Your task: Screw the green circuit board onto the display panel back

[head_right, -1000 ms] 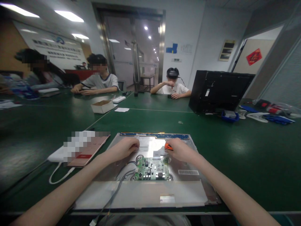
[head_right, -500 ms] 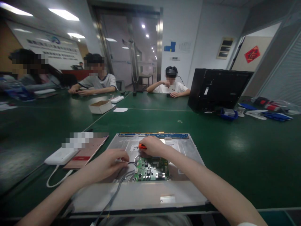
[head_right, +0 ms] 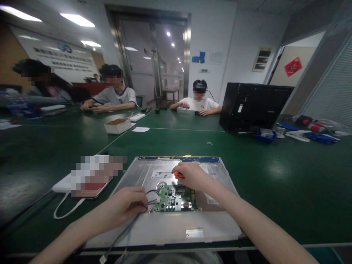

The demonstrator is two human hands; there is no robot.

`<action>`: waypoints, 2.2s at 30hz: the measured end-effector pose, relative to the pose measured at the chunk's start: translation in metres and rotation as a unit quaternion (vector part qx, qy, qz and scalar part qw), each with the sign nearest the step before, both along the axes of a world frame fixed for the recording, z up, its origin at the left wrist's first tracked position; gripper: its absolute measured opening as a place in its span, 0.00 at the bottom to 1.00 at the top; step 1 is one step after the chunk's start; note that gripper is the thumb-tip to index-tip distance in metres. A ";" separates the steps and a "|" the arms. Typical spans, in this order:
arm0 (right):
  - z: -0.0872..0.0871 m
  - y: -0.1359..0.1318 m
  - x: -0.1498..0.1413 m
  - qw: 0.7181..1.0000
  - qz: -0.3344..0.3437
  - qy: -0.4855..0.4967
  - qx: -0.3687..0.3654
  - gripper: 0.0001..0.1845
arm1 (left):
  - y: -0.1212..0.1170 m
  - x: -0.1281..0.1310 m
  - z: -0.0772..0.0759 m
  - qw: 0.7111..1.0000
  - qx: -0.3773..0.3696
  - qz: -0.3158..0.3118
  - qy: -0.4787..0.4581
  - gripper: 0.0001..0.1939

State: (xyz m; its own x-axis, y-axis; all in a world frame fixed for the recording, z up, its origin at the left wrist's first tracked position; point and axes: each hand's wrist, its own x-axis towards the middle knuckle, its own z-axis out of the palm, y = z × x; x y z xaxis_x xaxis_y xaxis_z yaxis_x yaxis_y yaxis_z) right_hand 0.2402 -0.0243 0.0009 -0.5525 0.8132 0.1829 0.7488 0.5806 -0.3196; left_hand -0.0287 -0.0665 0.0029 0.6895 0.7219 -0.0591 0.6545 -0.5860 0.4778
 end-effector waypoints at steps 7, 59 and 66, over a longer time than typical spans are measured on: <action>0.005 0.001 0.016 0.999 -0.035 0.040 0.009 0.12 | 0.025 0.016 0.013 0.995 0.099 0.018 -0.017 0.08; 0.013 -0.068 -0.009 0.971 0.131 -0.191 0.065 0.20 | 0.098 0.034 0.003 0.994 0.053 0.045 0.083 0.09; 0.022 -0.056 0.007 0.969 0.057 -0.195 0.143 0.11 | 0.096 0.034 0.006 0.995 0.057 0.056 0.063 0.08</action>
State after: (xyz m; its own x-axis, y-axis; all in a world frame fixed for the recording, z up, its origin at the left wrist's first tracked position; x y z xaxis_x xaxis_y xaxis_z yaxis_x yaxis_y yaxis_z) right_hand 0.2470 -0.0802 0.0229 -0.7081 0.6899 0.1504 0.7061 0.6896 0.1612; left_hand 0.0054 0.0291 0.0091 0.5974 0.8002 -0.0536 0.7690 -0.5525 0.3215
